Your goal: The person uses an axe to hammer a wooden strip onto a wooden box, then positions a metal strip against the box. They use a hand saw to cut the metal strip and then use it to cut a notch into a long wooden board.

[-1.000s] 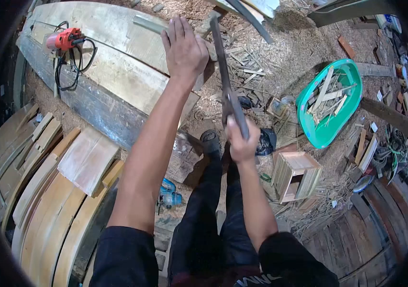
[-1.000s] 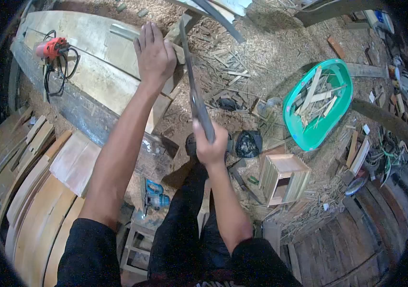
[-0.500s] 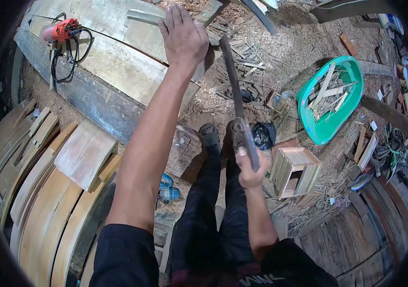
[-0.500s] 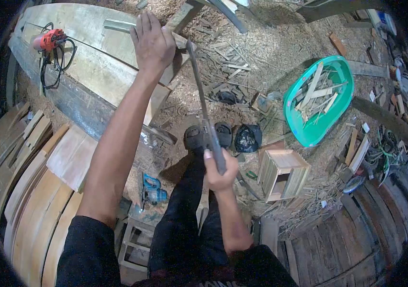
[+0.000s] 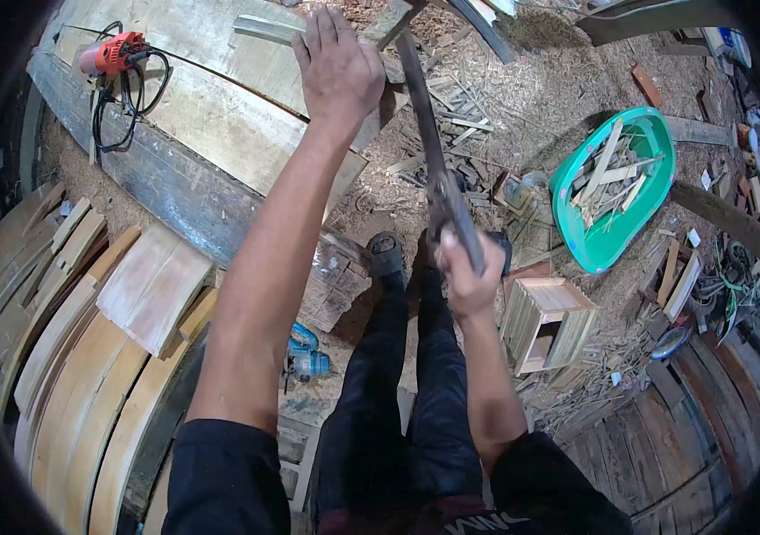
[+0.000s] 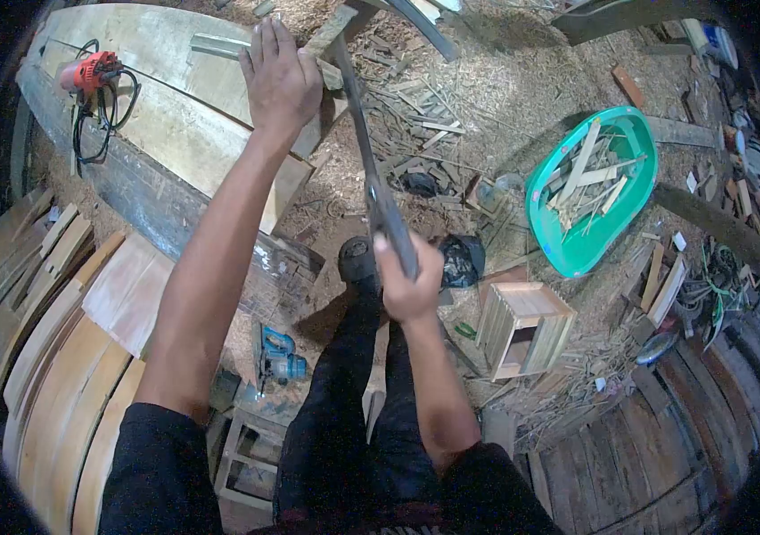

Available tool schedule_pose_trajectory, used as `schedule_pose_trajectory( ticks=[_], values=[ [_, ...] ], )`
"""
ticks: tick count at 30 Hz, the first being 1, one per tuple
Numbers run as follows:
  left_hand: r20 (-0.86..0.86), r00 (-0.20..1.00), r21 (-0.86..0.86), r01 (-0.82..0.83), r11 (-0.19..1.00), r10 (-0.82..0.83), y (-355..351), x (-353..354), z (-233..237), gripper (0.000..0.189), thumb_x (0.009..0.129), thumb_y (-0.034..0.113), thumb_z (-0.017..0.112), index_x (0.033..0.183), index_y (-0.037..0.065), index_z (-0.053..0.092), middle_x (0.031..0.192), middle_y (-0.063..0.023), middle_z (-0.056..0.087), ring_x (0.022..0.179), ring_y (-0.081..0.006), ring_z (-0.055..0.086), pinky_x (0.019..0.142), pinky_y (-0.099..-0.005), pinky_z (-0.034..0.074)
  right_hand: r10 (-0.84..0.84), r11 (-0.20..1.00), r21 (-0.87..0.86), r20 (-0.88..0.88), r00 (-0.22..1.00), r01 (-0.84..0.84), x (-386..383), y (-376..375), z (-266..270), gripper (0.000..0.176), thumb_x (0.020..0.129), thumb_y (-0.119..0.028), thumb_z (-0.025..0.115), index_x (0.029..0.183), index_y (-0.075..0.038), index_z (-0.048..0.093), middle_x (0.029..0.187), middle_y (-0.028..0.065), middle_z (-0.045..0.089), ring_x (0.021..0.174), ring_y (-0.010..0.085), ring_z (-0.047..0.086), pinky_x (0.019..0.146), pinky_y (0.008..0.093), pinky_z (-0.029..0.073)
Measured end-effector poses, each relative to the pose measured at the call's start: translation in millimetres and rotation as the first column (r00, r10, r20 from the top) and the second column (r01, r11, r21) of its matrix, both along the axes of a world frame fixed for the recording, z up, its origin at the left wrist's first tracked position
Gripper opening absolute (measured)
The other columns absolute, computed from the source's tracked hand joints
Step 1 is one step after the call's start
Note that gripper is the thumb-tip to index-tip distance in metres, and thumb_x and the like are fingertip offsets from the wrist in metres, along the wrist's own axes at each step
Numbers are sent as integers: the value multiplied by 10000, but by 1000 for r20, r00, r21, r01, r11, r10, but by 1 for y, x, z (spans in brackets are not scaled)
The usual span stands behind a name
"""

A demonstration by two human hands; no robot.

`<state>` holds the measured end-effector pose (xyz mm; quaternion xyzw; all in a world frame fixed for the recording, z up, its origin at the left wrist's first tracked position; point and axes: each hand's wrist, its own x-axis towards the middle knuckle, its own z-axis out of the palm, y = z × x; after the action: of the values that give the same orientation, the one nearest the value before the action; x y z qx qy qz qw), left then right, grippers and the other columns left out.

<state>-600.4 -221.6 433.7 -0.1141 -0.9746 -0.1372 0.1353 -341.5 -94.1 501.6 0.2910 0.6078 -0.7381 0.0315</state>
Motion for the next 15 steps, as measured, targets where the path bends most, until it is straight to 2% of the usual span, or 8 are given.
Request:
schedule_pose_trajectory(
  ticks=[2, 5, 6, 11, 13, 14, 15],
  values=[
    [-16, 1000, -28, 12, 1000, -12, -1, 0, -2, 624, 962, 289, 359, 1461, -86, 328, 1548, -247, 313, 1465, -371, 242, 1202, -532, 142, 0, 995, -98, -14, 1000, -1, -20, 8, -12, 233, 916, -140, 630, 719, -37, 561, 614, -54, 491, 564, 37, 427, 501, 238, 325],
    [-12, 1000, 14, -3, 1000, 3, 3, 1, 3, 627, 957, 283, 367, 1458, -92, 328, 1546, -247, 314, 1461, -372, 250, 1200, -535, 148, 9, 1000, 17, -54, 999, -8, 13, 1, -11, 233, 920, -152, 625, 726, -38, 566, 615, -49, 501, 563, 43, 445, 506, 231, 339],
    [-4, 1000, 18, -4, 1000, 4, 3, -3, 3, 629, 954, 282, 370, 1458, -93, 327, 1546, -248, 314, 1460, -372, 251, 1200, -535, 148, -37, 999, -32, 28, 999, 38, 15, -3, -2, 235, 923, -161, 621, 731, -36, 572, 613, -45, 504, 564, 43, 454, 510, 230, 351],
    [32, 999, -3, 2, 1000, -2, 1, 2, 1, 640, 943, 282, 380, 1456, -96, 328, 1545, -251, 311, 1458, -374, 254, 1201, -535, 147, -20, 997, -72, -75, 997, 14, -44, -5, -20, 296, 924, -153, 630, 669, -57, 516, 600, -50, 483, 547, 48, 421, 496, 251, 335],
    [19, 1000, 19, -2, 1000, 2, 3, -1, 2, 641, 941, 286, 377, 1452, -98, 332, 1538, -255, 320, 1457, -375, 256, 1201, -534, 148, -30, 999, -21, -11, 999, 30, -19, -11, -11, 267, 917, -141, 636, 685, -47, 542, 602, -44, 482, 560, 49, 438, 505, 251, 348],
    [25, 1000, 28, 0, 1000, -1, 2, 2, 3, 642, 940, 288, 376, 1451, -99, 333, 1535, -256, 325, 1456, -376, 257, 1201, -534, 148, 2, 998, 68, -18, 1000, -1, -1, -11, -3, 232, 911, -134, 638, 716, -30, 566, 607, -39, 486, 572, 54, 455, 514, 250, 360],
    [19, 1000, 27, -7, 1000, 7, 1, -3, 5, 641, 939, 285, 381, 1449, -100, 336, 1532, -258, 329, 1455, -376, 259, 1200, -534, 150, -65, 997, 28, 17, 998, 65, 7, -18, 4, 217, 909, -138, 636, 737, -16, 583, 609, -33, 497, 575, 59, 469, 519, 251, 371]
  ],
)
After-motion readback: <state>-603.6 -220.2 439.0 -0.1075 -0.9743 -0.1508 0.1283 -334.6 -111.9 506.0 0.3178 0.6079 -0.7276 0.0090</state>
